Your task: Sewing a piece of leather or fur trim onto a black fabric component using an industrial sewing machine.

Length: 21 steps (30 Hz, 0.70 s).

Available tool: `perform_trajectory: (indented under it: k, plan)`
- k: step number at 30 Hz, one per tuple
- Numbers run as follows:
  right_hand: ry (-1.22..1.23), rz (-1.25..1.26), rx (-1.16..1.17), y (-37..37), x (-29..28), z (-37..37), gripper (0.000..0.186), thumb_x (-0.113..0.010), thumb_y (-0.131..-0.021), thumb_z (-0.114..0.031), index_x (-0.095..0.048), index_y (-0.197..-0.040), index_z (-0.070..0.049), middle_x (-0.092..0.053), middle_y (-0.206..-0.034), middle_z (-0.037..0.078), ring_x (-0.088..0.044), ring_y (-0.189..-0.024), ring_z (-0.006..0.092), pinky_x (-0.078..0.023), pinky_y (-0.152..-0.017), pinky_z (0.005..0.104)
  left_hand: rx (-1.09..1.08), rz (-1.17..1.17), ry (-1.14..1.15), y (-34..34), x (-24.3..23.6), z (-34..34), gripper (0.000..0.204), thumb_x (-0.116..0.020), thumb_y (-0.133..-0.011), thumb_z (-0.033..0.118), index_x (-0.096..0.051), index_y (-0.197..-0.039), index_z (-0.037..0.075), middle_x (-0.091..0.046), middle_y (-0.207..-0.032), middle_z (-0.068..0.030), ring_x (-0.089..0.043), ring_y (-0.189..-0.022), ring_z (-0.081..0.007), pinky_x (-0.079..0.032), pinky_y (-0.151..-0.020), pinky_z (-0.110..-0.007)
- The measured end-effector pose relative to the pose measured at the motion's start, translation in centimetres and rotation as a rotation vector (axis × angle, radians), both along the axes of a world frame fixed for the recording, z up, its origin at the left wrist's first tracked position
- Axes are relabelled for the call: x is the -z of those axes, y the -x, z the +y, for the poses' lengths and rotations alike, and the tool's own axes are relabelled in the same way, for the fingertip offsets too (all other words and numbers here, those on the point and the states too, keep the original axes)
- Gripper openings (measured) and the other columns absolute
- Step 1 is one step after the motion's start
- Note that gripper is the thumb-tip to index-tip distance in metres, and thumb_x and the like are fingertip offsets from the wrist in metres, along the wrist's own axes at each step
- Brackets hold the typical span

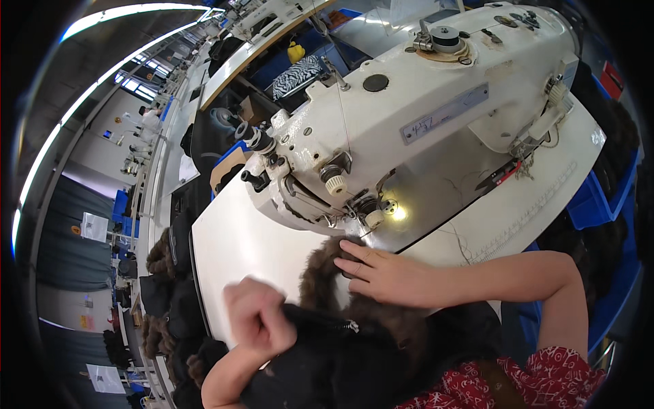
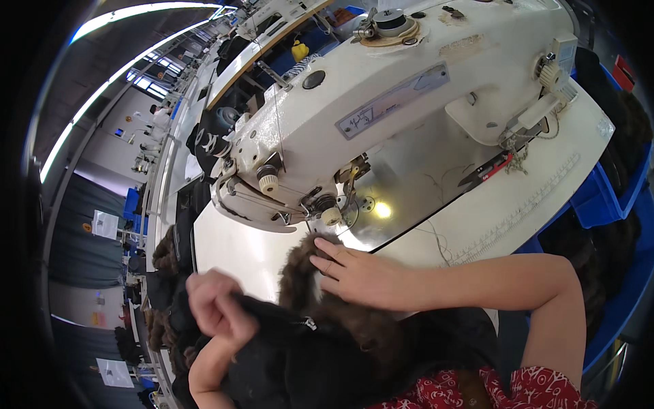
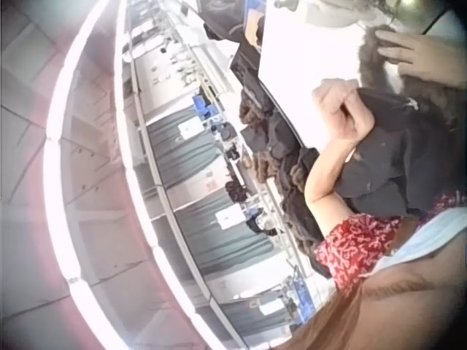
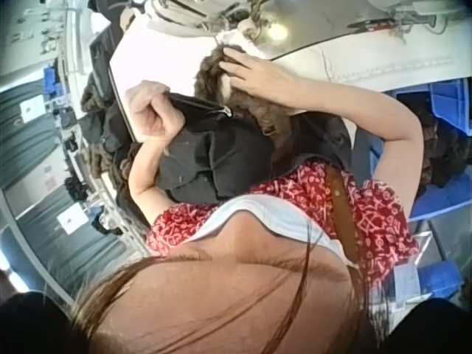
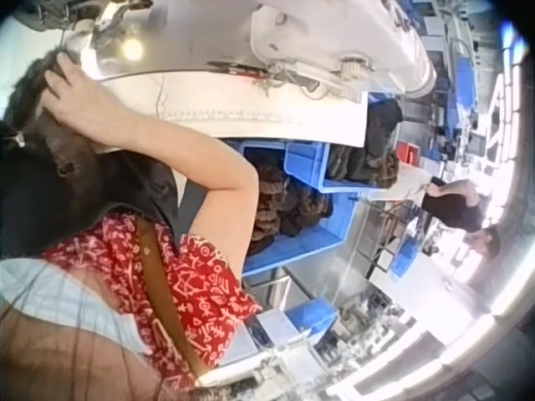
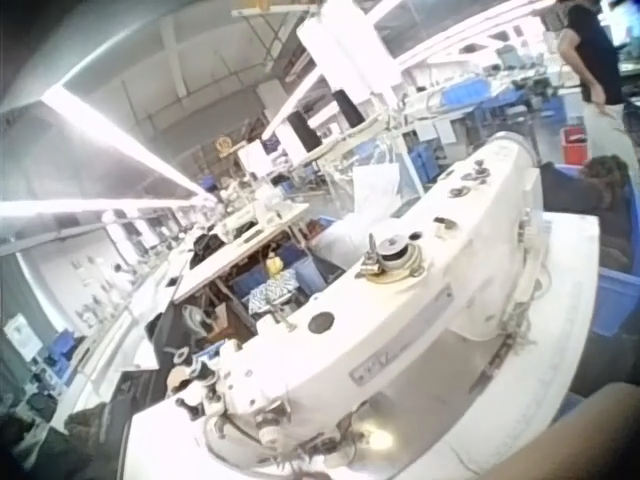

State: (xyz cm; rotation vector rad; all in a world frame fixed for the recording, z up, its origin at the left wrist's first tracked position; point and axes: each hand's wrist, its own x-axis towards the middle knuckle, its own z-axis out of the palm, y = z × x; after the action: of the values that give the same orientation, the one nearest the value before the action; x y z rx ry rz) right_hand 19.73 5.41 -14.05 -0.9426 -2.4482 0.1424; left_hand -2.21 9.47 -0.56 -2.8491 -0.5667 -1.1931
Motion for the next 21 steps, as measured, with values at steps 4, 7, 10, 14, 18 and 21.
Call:
perform_trajectory:
  k: [4,7,10,14,18,21]
  plan:
    - [0.988,0.776,-0.227,2.6,-2.1,-4.3,0.036,-0.054,-0.088,-0.011,-0.051,-0.121,0.003,-0.063,-0.108,0.03,-0.062,-0.096,0.047,-0.049,-0.086,0.047,-0.037,-0.153,-0.173,1.3,-4.5,-2.7,0.023,-0.048,-0.082,-0.014,-0.05,-0.096,0.004,-0.044,-0.083,-0.0076,-0.041,-0.055,-0.0148,-0.038,-0.051,-0.027]
    - [1.253,0.701,-0.395,4.8,1.8,-10.6,0.035,-0.052,-0.092,-0.012,-0.054,-0.123,0.005,-0.066,-0.11,0.025,-0.064,-0.105,0.0315,-0.049,-0.089,0.0389,-0.136,0.144,-0.063,-0.5,-3.3,-1.4,0.017,-0.07,-0.079,-0.003,-0.067,-0.092,0.007,-0.061,-0.077,-0.0081,-0.061,-0.064,-0.0225,-0.047,-0.055,-0.031]
    - [1.358,0.929,-0.236,2.6,0.1,-13.1,0.034,-0.051,-0.095,-0.014,-0.054,-0.122,0.006,-0.067,-0.11,0.023,-0.064,-0.106,0.0291,-0.05,-0.09,0.0376,-0.13,0.285,0.138,-0.7,3.9,1.2,0.008,-0.069,-0.085,0.007,-0.067,-0.092,0.009,-0.063,-0.082,-0.0052,-0.063,-0.067,-0.0249,-0.051,-0.057,-0.034]
    - [1.28,0.802,-0.017,0.8,1.3,-14.3,0.032,-0.051,-0.096,-0.017,-0.056,-0.116,0.007,-0.068,-0.102,0.026,-0.066,-0.103,0.036,-0.051,-0.09,0.0396,-0.103,0.197,0.365,-3.2,10.4,3.1,0.008,-0.07,-0.086,0.012,-0.069,-0.094,0.01,-0.064,-0.085,-0.0053,-0.065,-0.071,-0.0253,-0.052,-0.06,-0.033]
    - [1.052,-0.154,0.032,-4.7,-3.9,-11.2,0.022,-0.05,-0.096,-0.017,-0.057,-0.102,0.003,-0.065,-0.081,0.027,-0.068,-0.084,0.0387,-0.056,-0.066,0.0483,-0.134,0.155,0.464,-4.3,12.6,3.7,0.008,-0.071,-0.087,0.014,-0.07,-0.094,0.011,-0.065,-0.087,-0.0051,-0.066,-0.072,-0.0244,-0.053,-0.062,-0.033]
    - [0.171,0.066,0.263,-7.3,-3.9,-8.4,0.017,-0.059,-0.084,-0.017,-0.059,-0.094,-0.003,-0.062,-0.076,0.012,-0.066,-0.077,0.0259,-0.054,-0.055,0.038,-0.126,0.153,0.457,-5.4,12.3,3.8,0.009,-0.071,-0.087,0.014,-0.07,-0.095,0.011,-0.066,-0.085,-0.0063,-0.065,-0.07,-0.0257,-0.052,-0.061,-0.034]
